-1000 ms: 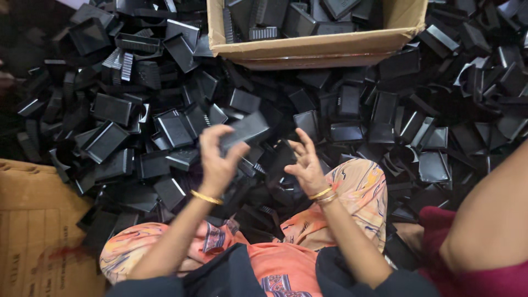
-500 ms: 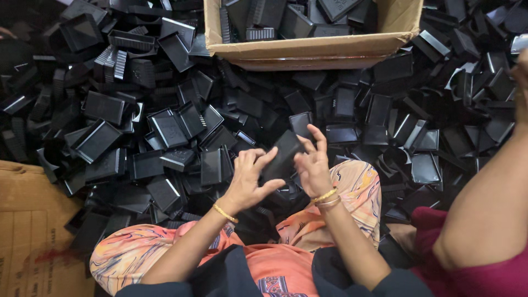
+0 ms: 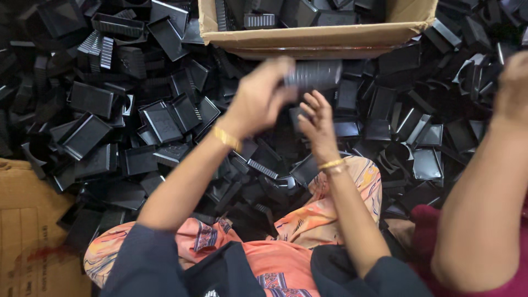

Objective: The person sits cross-legged on the floor and repeatedly picks up small black plastic components from a large pile. They inspect each piece by turning it over in their hands and then place it into a cardboard box. Another person works alongside them, performing the same task.

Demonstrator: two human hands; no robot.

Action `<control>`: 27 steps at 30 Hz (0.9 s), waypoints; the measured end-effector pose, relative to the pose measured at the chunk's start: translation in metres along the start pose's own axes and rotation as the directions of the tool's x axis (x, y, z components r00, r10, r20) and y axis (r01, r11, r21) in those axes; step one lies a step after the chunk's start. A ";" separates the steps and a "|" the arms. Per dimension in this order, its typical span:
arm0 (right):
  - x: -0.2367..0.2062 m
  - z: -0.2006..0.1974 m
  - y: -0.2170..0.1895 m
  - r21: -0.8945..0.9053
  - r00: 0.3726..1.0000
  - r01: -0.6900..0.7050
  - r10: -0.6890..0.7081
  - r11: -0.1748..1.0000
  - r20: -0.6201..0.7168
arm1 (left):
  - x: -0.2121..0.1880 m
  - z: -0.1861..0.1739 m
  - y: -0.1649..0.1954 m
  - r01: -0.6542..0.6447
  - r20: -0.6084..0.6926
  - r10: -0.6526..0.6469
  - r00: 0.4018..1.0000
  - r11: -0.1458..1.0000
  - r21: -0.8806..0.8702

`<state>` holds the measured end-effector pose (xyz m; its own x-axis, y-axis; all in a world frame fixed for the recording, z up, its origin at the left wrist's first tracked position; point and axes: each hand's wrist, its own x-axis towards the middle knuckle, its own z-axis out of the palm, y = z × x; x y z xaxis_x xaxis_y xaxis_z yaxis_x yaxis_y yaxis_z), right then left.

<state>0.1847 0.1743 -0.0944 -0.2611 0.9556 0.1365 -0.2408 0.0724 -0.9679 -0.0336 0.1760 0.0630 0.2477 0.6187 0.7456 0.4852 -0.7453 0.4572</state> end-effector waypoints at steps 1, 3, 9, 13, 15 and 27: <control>0.005 0.009 0.013 -0.122 0.999 -0.043 0.046 0.992 0.021 | 0.025 -0.004 -0.016 -0.051 -0.052 0.062 0.997 0.983 0.177; 0.008 0.028 0.042 -0.514 0.980 -0.087 0.165 0.854 0.109 | 0.052 -0.002 -0.042 -0.053 -0.121 0.112 0.986 0.910 0.411; -0.031 0.075 0.103 -0.770 0.976 0.023 0.153 0.638 0.156 | -0.064 0.047 -0.085 0.059 0.514 -0.252 0.820 0.930 0.362; -0.046 0.081 0.103 -0.801 0.933 0.176 0.162 0.572 0.321 | -0.183 0.068 -0.093 0.004 0.757 -0.533 0.379 0.819 0.574; -0.050 0.085 0.093 -0.818 0.855 0.182 0.323 0.546 0.406 | -0.204 0.065 -0.099 0.054 0.779 -0.524 0.345 0.839 0.541; -0.072 -0.008 0.038 0.178 0.890 -0.452 0.430 0.874 0.148 | -0.206 -0.006 -0.067 -0.100 0.836 -0.505 0.216 0.840 0.533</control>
<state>0.2015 0.1106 -0.1426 -0.4746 0.8397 -0.2638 -0.2586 -0.4195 -0.8701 -0.1219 0.0970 -0.1186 0.5095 0.7174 -0.4751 0.8299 -0.5556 0.0510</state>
